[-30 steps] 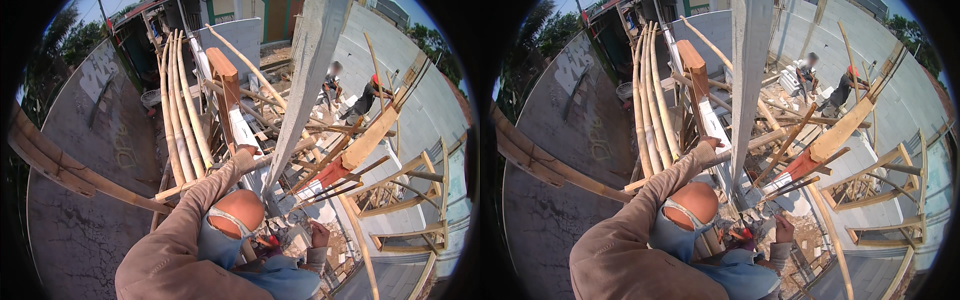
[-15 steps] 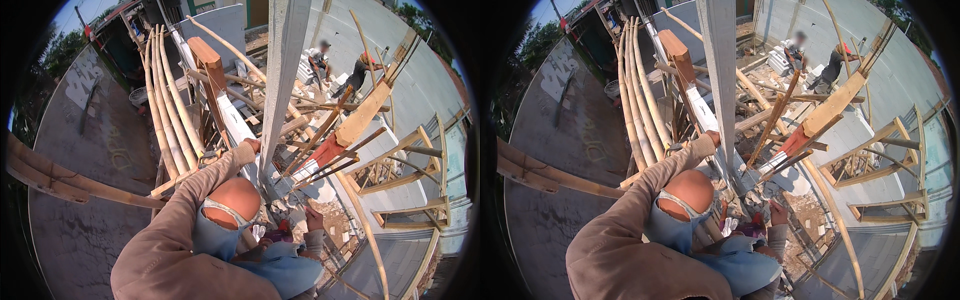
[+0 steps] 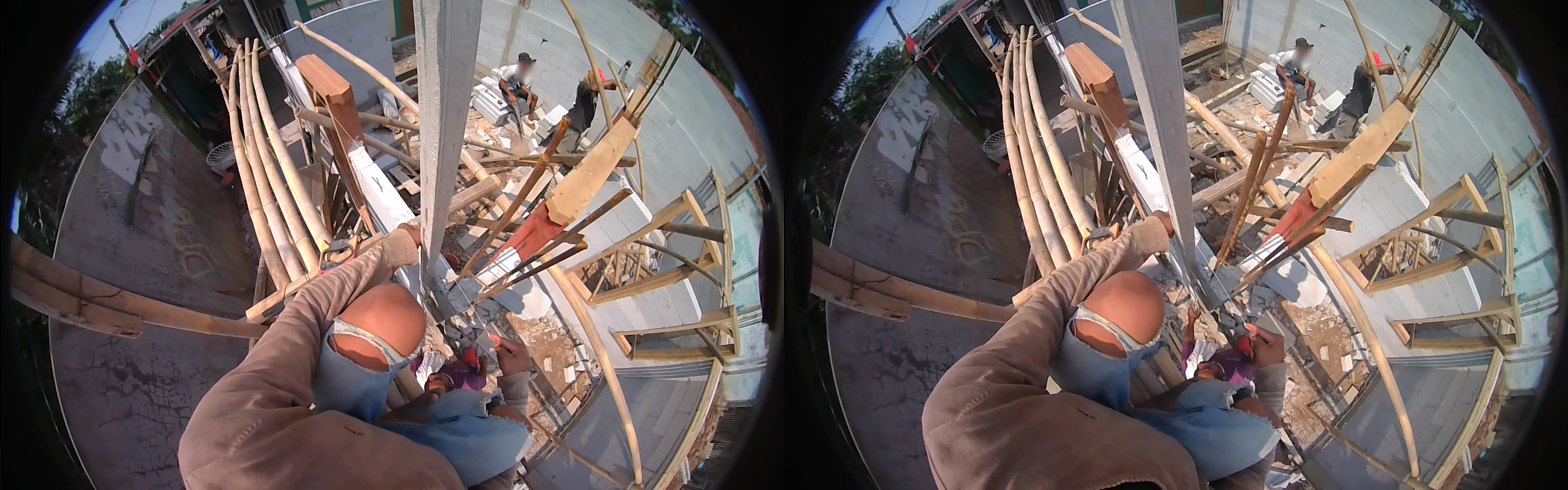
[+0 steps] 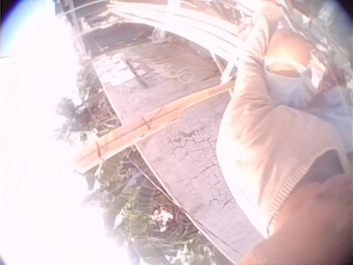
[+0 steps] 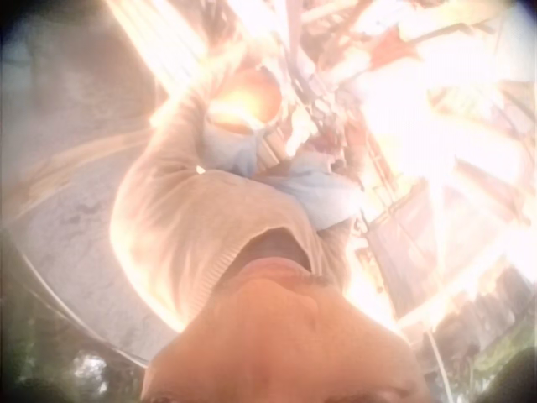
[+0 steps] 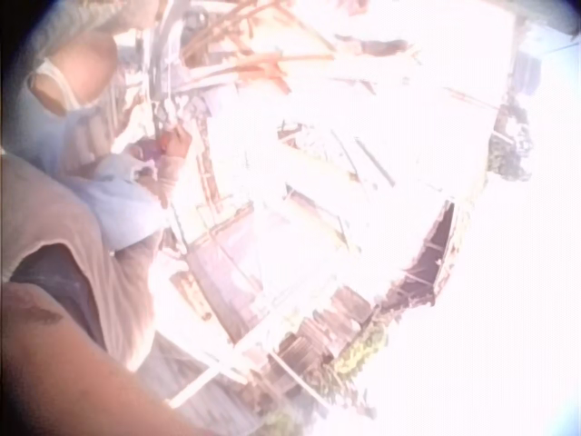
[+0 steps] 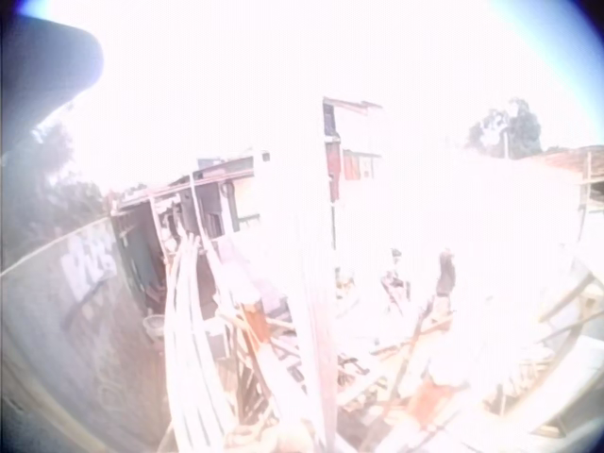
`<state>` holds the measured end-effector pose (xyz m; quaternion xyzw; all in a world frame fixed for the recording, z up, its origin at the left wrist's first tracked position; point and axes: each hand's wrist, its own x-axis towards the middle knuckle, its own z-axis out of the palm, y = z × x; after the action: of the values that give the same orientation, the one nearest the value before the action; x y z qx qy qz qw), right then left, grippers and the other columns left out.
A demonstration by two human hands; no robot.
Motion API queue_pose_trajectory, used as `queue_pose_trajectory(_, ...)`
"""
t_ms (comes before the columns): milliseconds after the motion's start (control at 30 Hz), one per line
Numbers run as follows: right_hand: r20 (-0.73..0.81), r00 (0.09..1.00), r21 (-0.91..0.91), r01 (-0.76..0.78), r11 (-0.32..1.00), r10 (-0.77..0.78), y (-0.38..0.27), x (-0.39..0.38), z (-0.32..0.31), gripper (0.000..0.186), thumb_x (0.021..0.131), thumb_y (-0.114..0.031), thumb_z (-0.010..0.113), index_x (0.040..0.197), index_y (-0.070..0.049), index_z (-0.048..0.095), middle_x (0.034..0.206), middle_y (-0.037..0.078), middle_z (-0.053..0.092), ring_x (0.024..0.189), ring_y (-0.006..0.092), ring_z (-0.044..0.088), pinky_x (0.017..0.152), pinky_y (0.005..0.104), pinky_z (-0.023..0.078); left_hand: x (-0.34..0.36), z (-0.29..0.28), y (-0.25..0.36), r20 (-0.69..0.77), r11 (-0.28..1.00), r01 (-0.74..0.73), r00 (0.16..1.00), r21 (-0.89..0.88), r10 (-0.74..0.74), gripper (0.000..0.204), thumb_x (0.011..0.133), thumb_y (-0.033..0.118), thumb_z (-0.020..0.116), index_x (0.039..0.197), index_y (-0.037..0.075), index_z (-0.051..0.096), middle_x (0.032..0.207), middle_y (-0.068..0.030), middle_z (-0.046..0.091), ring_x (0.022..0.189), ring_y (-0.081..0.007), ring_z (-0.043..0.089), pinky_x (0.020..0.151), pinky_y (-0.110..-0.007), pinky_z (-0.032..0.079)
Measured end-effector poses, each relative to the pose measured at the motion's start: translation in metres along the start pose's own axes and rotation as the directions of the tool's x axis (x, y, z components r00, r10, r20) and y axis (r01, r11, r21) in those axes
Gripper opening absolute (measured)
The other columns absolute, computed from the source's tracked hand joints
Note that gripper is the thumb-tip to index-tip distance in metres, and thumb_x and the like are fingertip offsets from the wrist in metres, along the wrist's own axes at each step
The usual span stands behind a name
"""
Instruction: The person ties a white string around a vertical metal stud and adjusts its position. They then place a small wooden spacer between the string and the metal stud to ensure proper alignment.
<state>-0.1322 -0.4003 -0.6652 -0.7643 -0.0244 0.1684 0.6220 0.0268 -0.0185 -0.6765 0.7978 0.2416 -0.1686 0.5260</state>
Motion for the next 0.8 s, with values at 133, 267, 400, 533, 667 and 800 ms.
queue_pose_trajectory(133, 0.002, 0.999, 0.097, -0.053, 0.994, 0.053, 0.004, -0.001, -0.009, 0.024, 0.084, -0.001, 0.056, 0.102, 0.001, 0.072, 0.066, -0.005, 0.057, 0.056, 0.0032, 0.046, 0.051, 0.021, 0.036, 0.021, 0.001, -0.024, 0.025, 0.989, -0.116, 0.993, 0.093, 0.114, 0.032, 0.081, 0.021, 0.065, 0.101, -0.003, 0.065, 0.089, -0.0121, 0.066, 0.071, -0.0212, 0.061, 0.065, -0.031, 0.049)
queue_pose_trajectory(267, 0.008, 0.992, 0.111, -0.126, 0.986, 0.126, 0.006, 0.0, -0.021, 0.021, 0.086, -0.002, 0.058, 0.1, 0.001, 0.072, 0.066, -0.005, 0.057, 0.055, 0.0029, 0.046, 0.049, 0.0211, 0.035, 0.056, 0.018, -0.042, 0.098, 0.901, -0.291, 0.957, 0.323, 0.274, 0.027, 0.077, 0.02, 0.07, 0.094, 0.0, 0.068, 0.079, -0.0095, 0.065, 0.063, -0.0189, 0.059, 0.059, -0.031, 0.048)
queue_pose_trajectory(400, 0.073, 0.993, 0.069, -0.095, 0.993, 0.09, 0.019, 0.012, 0.005, 0.021, 0.086, -0.002, 0.058, 0.102, 0.0, 0.072, 0.068, -0.005, 0.058, 0.054, 0.0031, 0.046, 0.05, 0.021, 0.036, 0.097, -0.003, -0.102, 0.029, 0.906, -0.213, 0.976, 0.365, 0.217, 0.023, 0.071, 0.016, 0.072, 0.092, 0.005, 0.07, 0.071, -0.008, 0.063, 0.061, -0.0177, 0.059, 0.057, -0.031, 0.048)
queue_pose_trajectory(533, -0.043, 0.998, -0.032, -0.04, 0.999, 0.039, 0.053, 0.012, -0.013, 0.022, 0.086, -0.003, 0.059, 0.103, 0.0, 0.072, 0.07, -0.005, 0.059, 0.056, 0.003, 0.045, 0.052, 0.0201, 0.035, 0.089, 0.045, -0.09, 0.271, 0.461, -0.67, 0.694, 0.581, 0.667, 0.027, 0.064, 0.011, 0.073, 0.09, 0.009, 0.068, 0.067, -0.0091, 0.062, 0.061, -0.0207, 0.061, 0.056, -0.031, 0.048)
queue_pose_trajectory(667, -0.019, 1.0, -0.057, 0.013, 0.998, -0.014, 0.04, 0.014, -0.013, 0.023, 0.086, -0.003, 0.059, 0.106, 0.0, 0.071, 0.073, -0.005, 0.06, 0.059, 0.0024, 0.045, 0.054, 0.019, 0.034, 0.081, 0.02, -0.096, 0.271, 0.463, -0.574, 0.777, 0.676, 0.568, 0.021, 0.064, 0.011, 0.073, 0.084, 0.011, 0.067, 0.065, -0.009, 0.061, 0.062, -0.0227, 0.062, 0.056, -0.034, 0.049)
queue_pose_trajectory(800, -0.022, 0.997, 0.154, -0.072, 0.985, 0.077, -0.013, -0.001, -0.02, 0.023, 0.087, -0.005, 0.058, 0.105, 0.002, 0.07, 0.05, -0.007, 0.045, 0.039, 0.0004, 0.03, 0.039, 0.0207, 0.021, 0.076, 0.012, -0.099, 0.131, 0.744, -0.394, 0.912, 0.54, 0.388, 0.009, 0.072, 0.012, 0.069, 0.079, 0.008, 0.067, 0.064, -0.0058, 0.059, 0.06, -0.0193, 0.057, 0.054, -0.035, 0.046)
